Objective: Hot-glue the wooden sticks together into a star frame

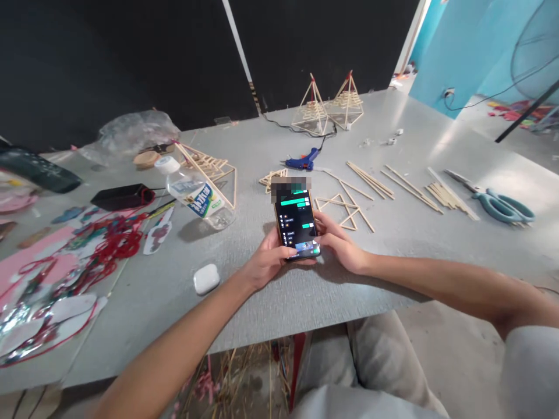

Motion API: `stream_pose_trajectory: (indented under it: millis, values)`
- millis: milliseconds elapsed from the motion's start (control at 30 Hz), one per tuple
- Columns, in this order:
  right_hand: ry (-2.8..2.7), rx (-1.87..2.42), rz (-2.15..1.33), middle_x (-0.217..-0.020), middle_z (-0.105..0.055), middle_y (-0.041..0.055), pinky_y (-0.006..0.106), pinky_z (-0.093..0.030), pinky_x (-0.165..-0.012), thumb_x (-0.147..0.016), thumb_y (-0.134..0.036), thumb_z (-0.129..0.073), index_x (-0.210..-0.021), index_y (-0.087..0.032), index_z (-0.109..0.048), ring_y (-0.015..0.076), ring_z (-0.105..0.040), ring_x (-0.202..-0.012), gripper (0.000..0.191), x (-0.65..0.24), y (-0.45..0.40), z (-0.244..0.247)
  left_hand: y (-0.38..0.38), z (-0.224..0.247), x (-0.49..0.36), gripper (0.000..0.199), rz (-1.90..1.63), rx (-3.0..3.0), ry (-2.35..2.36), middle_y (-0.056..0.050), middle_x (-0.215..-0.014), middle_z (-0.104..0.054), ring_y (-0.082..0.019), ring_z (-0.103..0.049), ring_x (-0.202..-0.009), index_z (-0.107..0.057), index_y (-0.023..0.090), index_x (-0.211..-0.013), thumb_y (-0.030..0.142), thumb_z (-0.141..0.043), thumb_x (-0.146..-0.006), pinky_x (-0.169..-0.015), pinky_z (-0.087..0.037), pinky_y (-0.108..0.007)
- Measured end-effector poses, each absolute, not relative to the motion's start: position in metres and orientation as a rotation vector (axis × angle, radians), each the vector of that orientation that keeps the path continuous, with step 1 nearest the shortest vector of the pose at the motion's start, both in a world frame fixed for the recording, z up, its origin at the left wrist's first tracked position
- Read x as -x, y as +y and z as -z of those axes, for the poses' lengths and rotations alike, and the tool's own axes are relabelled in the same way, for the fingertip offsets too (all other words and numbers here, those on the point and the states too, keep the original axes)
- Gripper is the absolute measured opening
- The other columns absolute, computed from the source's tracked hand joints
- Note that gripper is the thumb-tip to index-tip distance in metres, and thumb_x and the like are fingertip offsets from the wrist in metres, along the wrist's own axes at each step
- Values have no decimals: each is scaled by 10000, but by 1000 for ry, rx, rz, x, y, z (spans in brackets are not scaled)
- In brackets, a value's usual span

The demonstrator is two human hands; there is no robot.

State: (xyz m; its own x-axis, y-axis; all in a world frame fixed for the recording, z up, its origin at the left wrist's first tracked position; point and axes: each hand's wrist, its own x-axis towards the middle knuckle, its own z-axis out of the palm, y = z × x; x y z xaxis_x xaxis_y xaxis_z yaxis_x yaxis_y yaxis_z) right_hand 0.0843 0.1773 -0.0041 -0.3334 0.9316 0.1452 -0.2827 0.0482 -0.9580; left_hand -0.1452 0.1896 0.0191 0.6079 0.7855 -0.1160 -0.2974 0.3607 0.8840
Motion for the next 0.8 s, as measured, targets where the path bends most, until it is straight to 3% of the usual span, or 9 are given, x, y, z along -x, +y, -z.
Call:
stream_pose_trajectory:
  millis: [200, 467, 633, 800]
  values:
    - [-1231, 738, -1576, -1469, -821, 86, 506, -639, -1150, -885, -240, -776, -1522, -333, -666, 306, -767, -1347, 652, -88, 175, 6, 187, -17, 151, 721, -722, -919, 626, -158, -1556, -781, -450, -805, -1357, -647, 290, -1532, 251, -894, -855, -1046, -746, -710]
    - [-1264, 766, -1533, -1362, -843, 84, 436, -662, -1013, -915, -233, -751, -1465, -302, -655, 270, -793, -1206, 563, -85, 176, 4, 190, -19, 148, 573, -757, -817, 634, -182, -1488, -826, -474, -820, -1311, -747, 197, -1478, 376, -764, -934, -940, -772, -712]
    - [-1267, 775, -1531, -1319, -841, 78, 450, -647, -1033, -903, -241, -749, -1434, -294, -641, 269, -786, -1205, 545, -86, 175, 2, 193, -17, 143, 628, -750, -786, 677, -224, -1459, -835, -523, -825, -1270, -797, 149, -1424, 532, -804, -926, -871, -772, -733]
    - [-1260, 766, -1526, -1246, -833, 62, 423, -647, -999, -877, -252, -765, -1398, -283, -629, 246, -776, -1129, 539, -84, 175, 0, 192, -19, 140, 686, -766, -785, 692, -229, -1449, -841, -539, -820, -1277, -805, 152, -1403, 562, -890, -860, -840, -774, -732]
